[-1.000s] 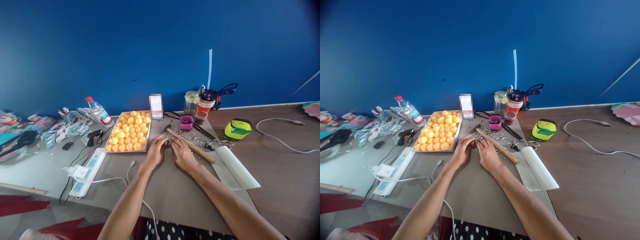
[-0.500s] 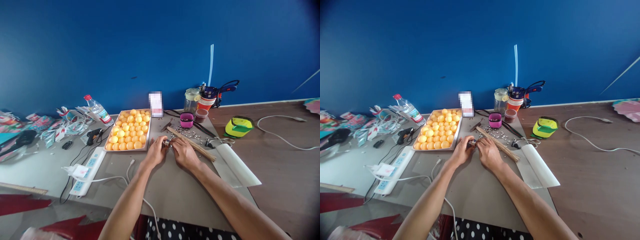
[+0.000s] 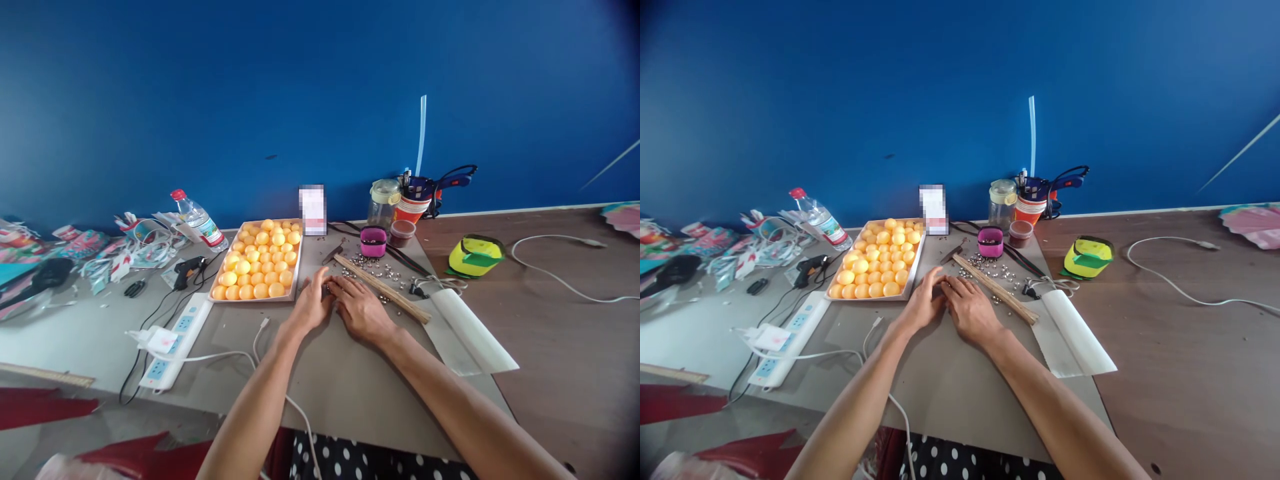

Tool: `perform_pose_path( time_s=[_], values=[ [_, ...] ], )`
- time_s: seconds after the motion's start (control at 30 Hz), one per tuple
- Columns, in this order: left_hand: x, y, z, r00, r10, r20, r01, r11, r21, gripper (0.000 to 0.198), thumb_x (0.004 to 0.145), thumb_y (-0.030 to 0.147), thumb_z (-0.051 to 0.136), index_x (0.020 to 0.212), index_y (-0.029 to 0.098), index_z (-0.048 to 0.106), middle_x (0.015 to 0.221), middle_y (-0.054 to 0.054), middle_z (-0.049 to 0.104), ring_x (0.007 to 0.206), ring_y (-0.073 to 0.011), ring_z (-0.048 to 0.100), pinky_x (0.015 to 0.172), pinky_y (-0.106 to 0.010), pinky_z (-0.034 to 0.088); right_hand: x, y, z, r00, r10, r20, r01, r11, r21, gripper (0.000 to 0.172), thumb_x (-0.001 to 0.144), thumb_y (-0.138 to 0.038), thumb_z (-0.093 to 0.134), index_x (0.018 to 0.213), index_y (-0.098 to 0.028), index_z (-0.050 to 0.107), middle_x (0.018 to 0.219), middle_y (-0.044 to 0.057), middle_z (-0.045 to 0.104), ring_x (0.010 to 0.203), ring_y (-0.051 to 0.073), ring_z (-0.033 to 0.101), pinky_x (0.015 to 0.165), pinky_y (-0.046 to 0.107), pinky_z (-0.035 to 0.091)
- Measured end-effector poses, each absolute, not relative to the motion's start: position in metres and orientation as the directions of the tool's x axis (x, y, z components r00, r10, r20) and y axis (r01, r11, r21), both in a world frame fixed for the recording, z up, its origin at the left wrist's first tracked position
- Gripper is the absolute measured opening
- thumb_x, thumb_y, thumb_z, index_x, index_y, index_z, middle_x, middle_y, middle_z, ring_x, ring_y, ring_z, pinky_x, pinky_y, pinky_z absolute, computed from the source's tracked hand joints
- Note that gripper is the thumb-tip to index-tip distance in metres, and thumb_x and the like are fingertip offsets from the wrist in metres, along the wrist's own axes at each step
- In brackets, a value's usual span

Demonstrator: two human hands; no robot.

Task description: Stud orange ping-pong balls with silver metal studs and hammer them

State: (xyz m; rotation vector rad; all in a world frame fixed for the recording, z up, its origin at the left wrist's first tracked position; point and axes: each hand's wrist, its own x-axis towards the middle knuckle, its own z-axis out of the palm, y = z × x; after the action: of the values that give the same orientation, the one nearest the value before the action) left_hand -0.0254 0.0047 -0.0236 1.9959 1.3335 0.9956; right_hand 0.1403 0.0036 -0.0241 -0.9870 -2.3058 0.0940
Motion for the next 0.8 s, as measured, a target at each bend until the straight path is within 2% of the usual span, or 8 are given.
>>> perform_pose_path(
  time_s=[0.07, 0.17, 0.3, 0.4, 0.5, 0.6, 0.7, 0.8],
  values=[
    [-0.028, 0.006, -0.023, 0.261, 0.925, 0.275, 0.480, -0.372, 0.794, 0.071, 0.072, 0.005, 0.050, 0.137, 0.018, 0.024, 0.124, -0.013, 0.055, 0.117, -0.0217, 0.050, 0.102, -0.044, 0.033, 0.138, 0.003, -0.027, -0.553, 0.685, 0.475, 0.635, 0.715, -0.292, 0.041, 0.084, -0.016, 0.042, 0.125, -0.015, 0.046, 0.128, 0.013, 0.048, 0.117, 0.024, 0.043, 0.097, 0.040, 0.037],
    [-0.029, 0.007, -0.022, 0.264, 0.931, 0.252, 0.460, -0.351, 0.816, 0.073, 0.073, 0.005, 0.050, 0.139, 0.018, 0.022, 0.128, -0.014, 0.051, 0.120, -0.0212, 0.047, 0.103, -0.042, 0.033, 0.137, 0.005, -0.031, -0.521, 0.733, 0.437, 0.684, 0.665, -0.300, 0.042, 0.083, -0.016, 0.045, 0.124, -0.015, 0.046, 0.117, 0.014, 0.051, 0.107, 0.024, 0.047, 0.091, 0.039, 0.040],
    [-0.027, 0.008, -0.019, 0.185, 0.947, 0.263, 0.440, -0.319, 0.839, 0.065, 0.073, 0.007, 0.051, 0.134, 0.019, 0.032, 0.132, -0.013, 0.047, 0.124, -0.0208, 0.042, 0.106, -0.040, 0.029, 0.139, 0.006, -0.031, -0.486, 0.757, 0.437, 0.728, 0.627, -0.278, 0.039, 0.083, -0.024, 0.048, 0.122, -0.017, 0.048, 0.103, 0.013, 0.053, 0.094, 0.025, 0.048, 0.083, 0.040, 0.040],
    [-0.024, 0.008, -0.016, 0.096, 0.959, 0.268, 0.292, -0.284, 0.913, 0.053, 0.075, 0.015, 0.056, 0.126, 0.017, 0.041, 0.128, -0.013, 0.049, 0.119, -0.0213, 0.046, 0.103, -0.039, 0.033, 0.141, 0.006, -0.028, -0.411, 0.765, 0.496, 0.731, 0.602, -0.323, 0.038, 0.084, -0.026, 0.048, 0.121, -0.016, 0.048, 0.105, 0.013, 0.054, 0.097, 0.026, 0.047, 0.085, 0.041, 0.039],
    [-0.020, 0.006, -0.010, 0.028, 0.990, 0.140, -0.042, -0.139, 0.989, 0.042, 0.080, 0.032, 0.055, 0.119, 0.018, 0.046, 0.122, -0.012, 0.053, 0.100, -0.0188, 0.059, 0.092, -0.038, 0.043, 0.142, 0.007, -0.026, -0.318, 0.745, 0.587, 0.688, 0.607, -0.398, 0.042, 0.085, -0.026, 0.045, 0.125, -0.013, 0.042, 0.112, 0.014, 0.054, 0.104, 0.026, 0.046, 0.089, 0.042, 0.038],
    [-0.012, 0.001, -0.003, 0.118, 0.992, -0.039, -0.326, 0.076, 0.942, 0.044, 0.080, 0.046, 0.054, 0.114, 0.019, 0.051, 0.110, -0.010, 0.060, 0.089, -0.0184, 0.061, 0.079, -0.033, 0.048, 0.140, 0.006, -0.026, -0.331, 0.698, 0.635, 0.624, 0.667, -0.407, 0.044, 0.084, -0.027, 0.047, 0.126, -0.014, 0.041, 0.113, 0.014, 0.055, 0.108, 0.026, 0.045, 0.094, 0.045, 0.036],
    [-0.003, -0.004, 0.000, 0.169, 0.976, -0.138, -0.425, 0.199, 0.883, 0.048, 0.076, 0.052, 0.055, 0.107, 0.016, 0.057, 0.099, -0.009, 0.063, 0.083, -0.0183, 0.061, 0.066, -0.028, 0.048, 0.136, 0.002, -0.024, -0.384, 0.679, 0.626, 0.570, 0.708, -0.418, 0.038, 0.083, -0.025, 0.048, 0.120, -0.015, 0.046, 0.109, 0.013, 0.057, 0.111, 0.026, 0.045, 0.094, 0.046, 0.037],
    [0.001, -0.004, 0.001, 0.117, 0.974, -0.191, -0.446, 0.224, 0.867, 0.043, 0.073, 0.052, 0.060, 0.093, 0.013, 0.059, 0.079, -0.006, 0.063, 0.066, -0.0136, 0.058, 0.054, -0.023, 0.045, 0.133, -0.002, -0.020, -0.406, 0.677, 0.614, 0.534, 0.721, -0.441, 0.040, 0.081, -0.027, 0.051, 0.119, -0.016, 0.047, 0.114, 0.014, 0.053, 0.111, 0.026, 0.045, 0.093, 0.046, 0.039]
  ],
)
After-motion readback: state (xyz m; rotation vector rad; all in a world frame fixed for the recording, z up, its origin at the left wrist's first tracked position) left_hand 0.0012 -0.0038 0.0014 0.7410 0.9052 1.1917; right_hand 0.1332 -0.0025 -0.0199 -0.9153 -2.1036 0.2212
